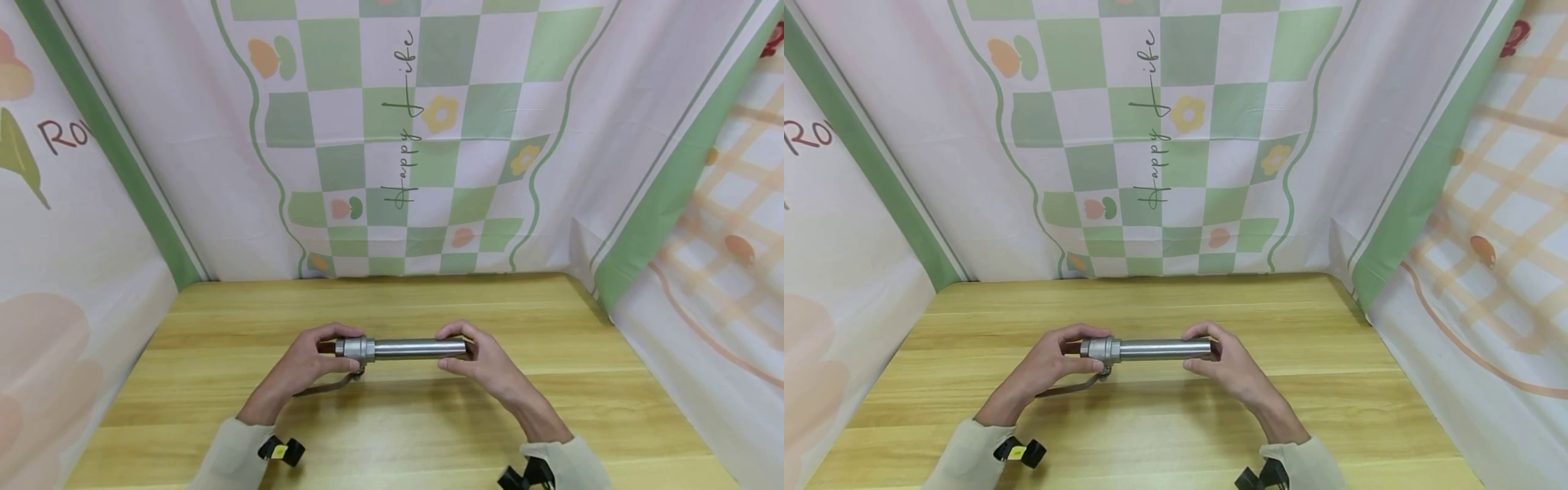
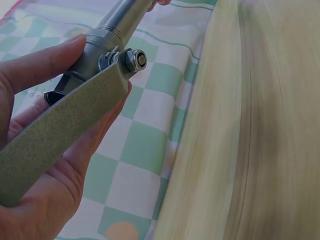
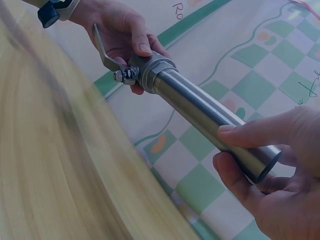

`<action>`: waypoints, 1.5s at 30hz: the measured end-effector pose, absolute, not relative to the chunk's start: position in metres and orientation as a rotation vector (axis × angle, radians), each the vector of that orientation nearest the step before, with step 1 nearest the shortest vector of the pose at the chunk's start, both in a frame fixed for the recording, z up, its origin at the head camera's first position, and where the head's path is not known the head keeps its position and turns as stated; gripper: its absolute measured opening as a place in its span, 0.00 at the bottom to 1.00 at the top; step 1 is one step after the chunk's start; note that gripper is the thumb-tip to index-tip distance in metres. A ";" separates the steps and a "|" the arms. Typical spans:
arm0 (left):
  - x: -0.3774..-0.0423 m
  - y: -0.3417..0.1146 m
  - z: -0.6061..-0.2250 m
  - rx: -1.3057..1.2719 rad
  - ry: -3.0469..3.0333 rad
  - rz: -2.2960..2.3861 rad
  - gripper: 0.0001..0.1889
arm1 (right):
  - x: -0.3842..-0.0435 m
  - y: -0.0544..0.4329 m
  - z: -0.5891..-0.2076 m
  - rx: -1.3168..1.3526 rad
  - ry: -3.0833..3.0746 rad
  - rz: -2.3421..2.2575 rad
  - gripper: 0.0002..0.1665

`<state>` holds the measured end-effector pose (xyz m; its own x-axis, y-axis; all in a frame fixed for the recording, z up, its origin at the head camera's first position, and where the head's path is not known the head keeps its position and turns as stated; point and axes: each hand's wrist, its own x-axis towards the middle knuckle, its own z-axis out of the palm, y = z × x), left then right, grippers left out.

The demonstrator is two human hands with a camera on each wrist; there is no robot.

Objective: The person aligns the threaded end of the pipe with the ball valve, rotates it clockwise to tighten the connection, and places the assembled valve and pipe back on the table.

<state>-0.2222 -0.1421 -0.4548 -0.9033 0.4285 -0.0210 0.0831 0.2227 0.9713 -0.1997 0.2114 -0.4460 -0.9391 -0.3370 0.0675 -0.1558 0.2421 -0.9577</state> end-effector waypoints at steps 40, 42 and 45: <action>-0.221 -0.142 -0.453 0.487 2.224 1.736 0.25 | -0.197 0.211 -0.442 -0.422 2.340 -1.788 0.24; -0.222 -0.143 -0.453 0.491 2.225 1.736 0.24 | -0.197 0.211 -0.443 -0.430 2.331 -1.799 0.24; -0.222 -0.142 -0.453 0.492 2.227 1.734 0.24 | -0.198 0.211 -0.443 -0.439 2.316 -1.813 0.24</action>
<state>-0.2218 -0.1424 -0.4533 -0.9040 0.4274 -0.0083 0.0968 0.2235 0.9699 -0.1976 0.2108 -0.4434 -0.9427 -0.3301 0.0483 -0.1261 0.2185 -0.9677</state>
